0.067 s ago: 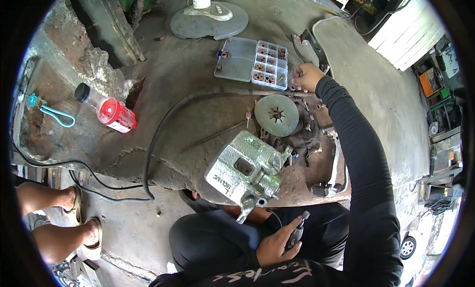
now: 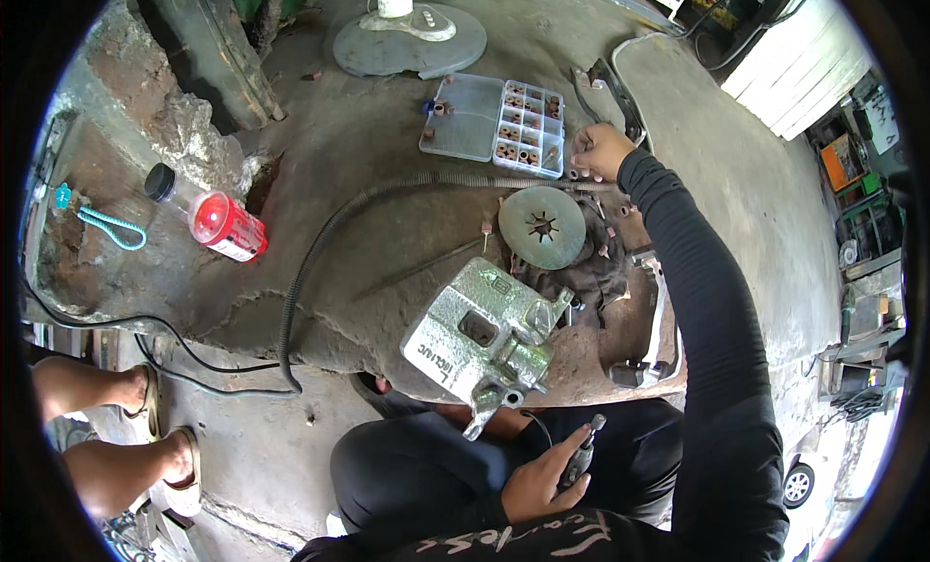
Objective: The person uses a rotary tool to grind and smooth a metal part, rotating it to access different surfaces. The person then changes the tool bit and continues grinding.
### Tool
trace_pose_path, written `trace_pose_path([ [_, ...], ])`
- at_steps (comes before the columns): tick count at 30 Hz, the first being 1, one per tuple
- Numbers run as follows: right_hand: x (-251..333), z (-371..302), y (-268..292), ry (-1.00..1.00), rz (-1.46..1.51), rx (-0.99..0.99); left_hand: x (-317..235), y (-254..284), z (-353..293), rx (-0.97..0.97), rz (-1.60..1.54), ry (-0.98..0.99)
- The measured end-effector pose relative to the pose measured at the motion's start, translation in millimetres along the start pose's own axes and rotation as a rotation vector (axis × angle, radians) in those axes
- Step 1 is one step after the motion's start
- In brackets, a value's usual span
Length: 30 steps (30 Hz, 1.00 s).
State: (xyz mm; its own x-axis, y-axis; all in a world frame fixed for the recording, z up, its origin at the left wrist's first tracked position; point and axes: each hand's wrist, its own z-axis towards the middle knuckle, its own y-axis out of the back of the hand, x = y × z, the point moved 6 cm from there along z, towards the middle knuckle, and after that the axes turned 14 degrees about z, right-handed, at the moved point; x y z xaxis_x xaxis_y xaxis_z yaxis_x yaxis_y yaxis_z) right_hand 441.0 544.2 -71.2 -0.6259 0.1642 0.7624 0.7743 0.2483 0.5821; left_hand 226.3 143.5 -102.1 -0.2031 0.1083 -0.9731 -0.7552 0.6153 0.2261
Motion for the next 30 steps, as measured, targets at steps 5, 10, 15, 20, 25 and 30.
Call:
trace_pose_path([
  [5,36.3,10.1,-1.0,0.373,-0.289,-0.179,1.1,2.6,5.1,-0.053,-0.001,-0.04],
  [10,62.7,27.9,-26.2,0.4,-0.409,-0.143,5.3,1.4,6.4,-0.006,-0.021,0.003],
  [15,75.4,40.9,-36.0,0.306,-0.462,-0.125,5.0,5.0,7.8,-0.044,0.008,-0.026],
  [20,68.6,48.0,-35.2,0.192,-0.389,-0.044,11.2,1.0,5.3,0.045,-0.01,0.064],
  [25,70.0,48.0,-31.9,0.24,-0.397,-0.083,10.9,1.6,6.1,-0.006,0.018,0.009],
  [30,84.1,41.9,-35.1,0.378,-0.359,-0.108,8.9,3.2,5.5,-0.088,0.033,-0.018],
])
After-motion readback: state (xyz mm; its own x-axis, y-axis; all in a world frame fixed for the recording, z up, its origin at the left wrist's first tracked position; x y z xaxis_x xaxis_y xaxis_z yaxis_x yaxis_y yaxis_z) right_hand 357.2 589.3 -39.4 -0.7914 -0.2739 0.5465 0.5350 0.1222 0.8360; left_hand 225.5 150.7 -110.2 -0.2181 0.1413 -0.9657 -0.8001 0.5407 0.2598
